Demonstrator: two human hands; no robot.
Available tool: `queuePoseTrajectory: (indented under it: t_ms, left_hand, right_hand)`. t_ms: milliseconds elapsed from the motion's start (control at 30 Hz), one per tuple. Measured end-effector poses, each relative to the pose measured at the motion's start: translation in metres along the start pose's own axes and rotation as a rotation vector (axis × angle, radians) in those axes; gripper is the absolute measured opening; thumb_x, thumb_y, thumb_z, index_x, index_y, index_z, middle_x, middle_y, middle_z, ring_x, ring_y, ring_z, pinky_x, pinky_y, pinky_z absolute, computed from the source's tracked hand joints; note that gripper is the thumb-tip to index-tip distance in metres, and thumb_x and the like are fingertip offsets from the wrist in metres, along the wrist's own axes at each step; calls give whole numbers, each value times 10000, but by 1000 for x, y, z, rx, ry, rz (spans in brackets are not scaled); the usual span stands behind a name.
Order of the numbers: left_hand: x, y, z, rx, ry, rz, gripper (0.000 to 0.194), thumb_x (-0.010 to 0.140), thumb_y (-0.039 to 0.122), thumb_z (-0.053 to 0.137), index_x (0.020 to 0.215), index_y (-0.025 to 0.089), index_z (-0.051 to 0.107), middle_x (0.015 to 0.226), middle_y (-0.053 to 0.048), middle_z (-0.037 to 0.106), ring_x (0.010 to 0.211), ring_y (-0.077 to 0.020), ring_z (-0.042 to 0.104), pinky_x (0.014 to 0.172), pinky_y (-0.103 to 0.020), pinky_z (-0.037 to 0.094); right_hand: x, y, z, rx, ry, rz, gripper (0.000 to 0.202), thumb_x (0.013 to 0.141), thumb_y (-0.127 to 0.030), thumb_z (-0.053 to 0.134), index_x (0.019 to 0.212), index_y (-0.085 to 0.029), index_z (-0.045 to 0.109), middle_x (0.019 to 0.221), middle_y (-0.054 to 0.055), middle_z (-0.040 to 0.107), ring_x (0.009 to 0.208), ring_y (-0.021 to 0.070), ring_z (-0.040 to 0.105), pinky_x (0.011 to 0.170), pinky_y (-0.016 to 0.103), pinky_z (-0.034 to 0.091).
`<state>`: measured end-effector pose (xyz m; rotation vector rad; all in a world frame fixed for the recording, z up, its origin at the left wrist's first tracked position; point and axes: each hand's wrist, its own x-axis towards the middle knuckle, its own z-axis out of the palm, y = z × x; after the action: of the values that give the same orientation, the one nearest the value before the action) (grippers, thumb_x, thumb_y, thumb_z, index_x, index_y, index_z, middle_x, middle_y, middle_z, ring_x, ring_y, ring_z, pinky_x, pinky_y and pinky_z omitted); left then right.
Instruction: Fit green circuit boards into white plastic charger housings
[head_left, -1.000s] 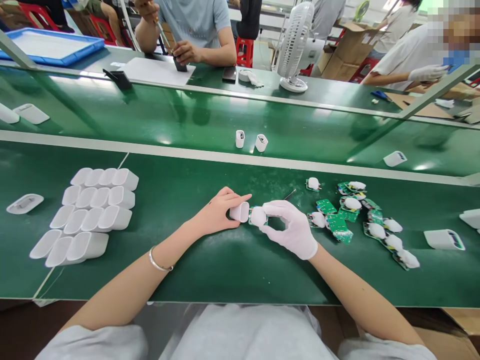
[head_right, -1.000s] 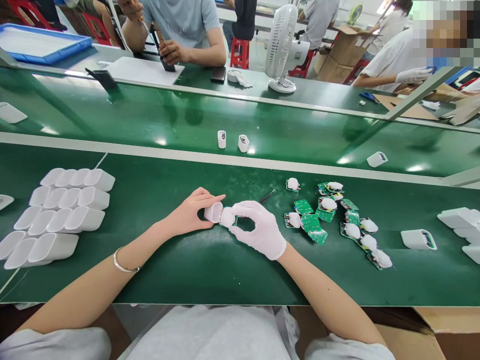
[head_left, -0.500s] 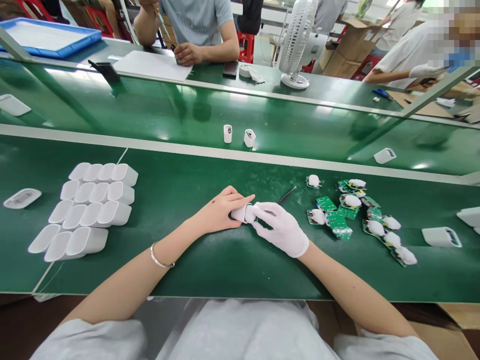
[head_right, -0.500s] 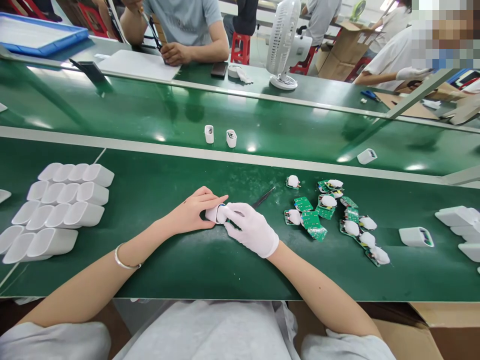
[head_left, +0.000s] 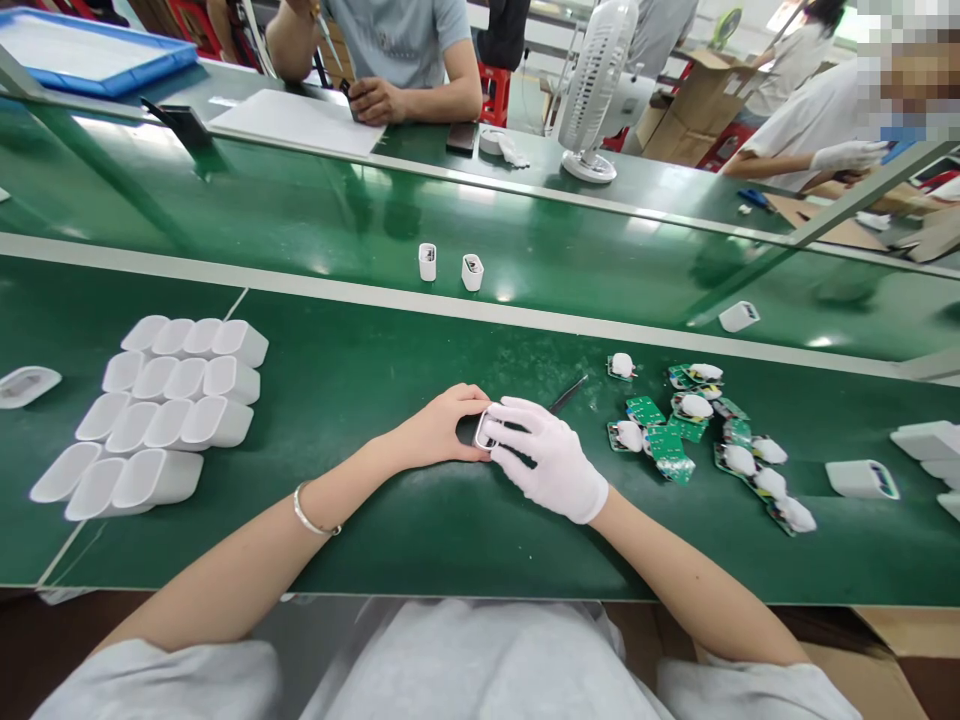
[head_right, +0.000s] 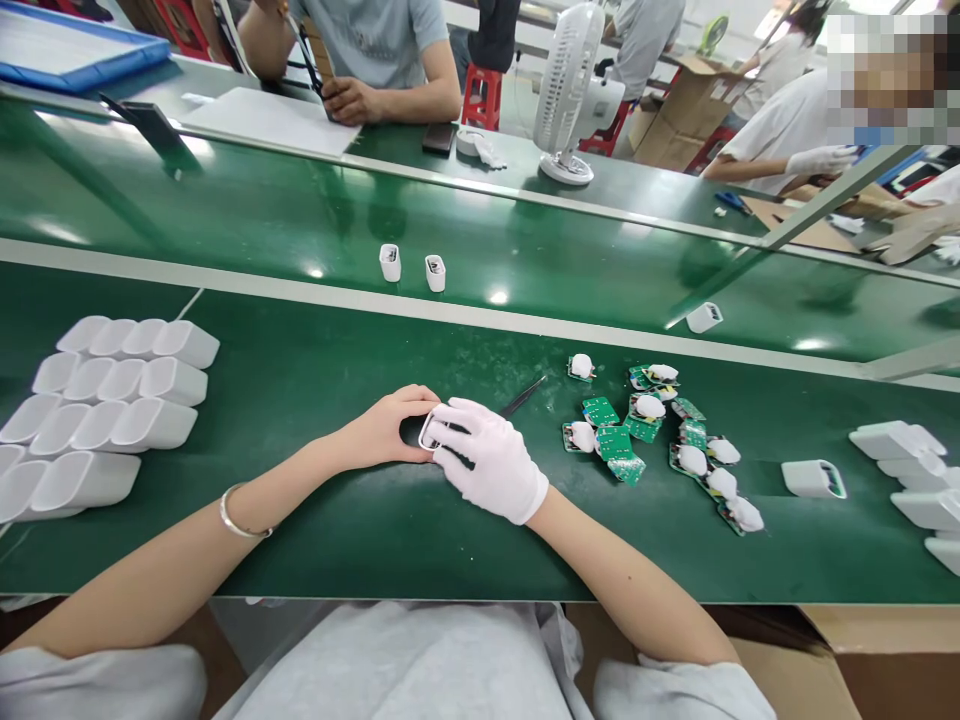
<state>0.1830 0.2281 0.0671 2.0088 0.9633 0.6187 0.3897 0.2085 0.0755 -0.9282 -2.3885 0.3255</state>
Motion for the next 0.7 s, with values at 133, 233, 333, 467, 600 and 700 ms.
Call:
queuePoseTrajectory:
  t_ms: [133, 233, 333, 467, 600, 700]
  left_hand:
    - [-1, 0, -5, 3, -31, -24, 575, 716, 225, 668, 1272, 238, 524, 1152, -60, 581, 1064, -226, 542, 945, -353, 437]
    - [-2, 1, -8, 9, -52, -37, 655, 719, 192, 626, 1347, 248, 448, 1107, -56, 606, 1012, -219, 558, 910, -352, 449]
    - [-3, 1, -10, -4, -59, -19, 599, 726, 216, 627, 1309, 251, 494, 1118, -52, 617, 1013, -223, 557, 914, -359, 443]
    - [-2, 1, -8, -4, -17, 41, 484, 746, 174, 592, 1225, 243, 572, 1148, -41, 634, 1038, -214, 547, 920, -348, 441]
    - [-1, 0, -6, 42, 3, 99, 450, 755, 167, 593, 1198, 242, 597, 1189, -47, 626, 1044, -219, 541, 924, -369, 447]
    - [-1, 1, -2, 38, 26, 87, 395, 763, 218, 626, 1158, 239, 622, 1157, -54, 637, 1033, -222, 557, 912, -366, 463]
  right_hand:
    - [-2, 27, -18, -283, -30, 231, 410, 792, -64, 485, 1145, -220, 626, 1209, 89, 618, 1108, 271, 539, 908, 441, 479]
    - [-7, 47, -31, -439, -207, 273, 348, 800, -63, 473, 1017, -227, 690, 1076, 85, 674, 990, 279, 556, 799, 425, 502]
    - [-8, 56, -38, -438, -295, 264, 304, 858, -117, 448, 939, -241, 714, 941, 72, 689, 878, 250, 565, 709, 379, 503]
    - [-5, 43, -38, -388, -227, 285, 341, 852, -96, 442, 1070, -218, 675, 1033, 89, 669, 934, 268, 581, 769, 417, 507]
    - [-5, 10, -22, -120, 27, 253, 396, 871, -262, 522, 1267, -248, 541, 1208, 82, 608, 1097, 240, 572, 937, 411, 490]
    - [-8, -12, 1, 26, 82, 259, 486, 816, -366, 615, 1280, -248, 530, 1265, 100, 576, 1160, 248, 553, 985, 413, 476]
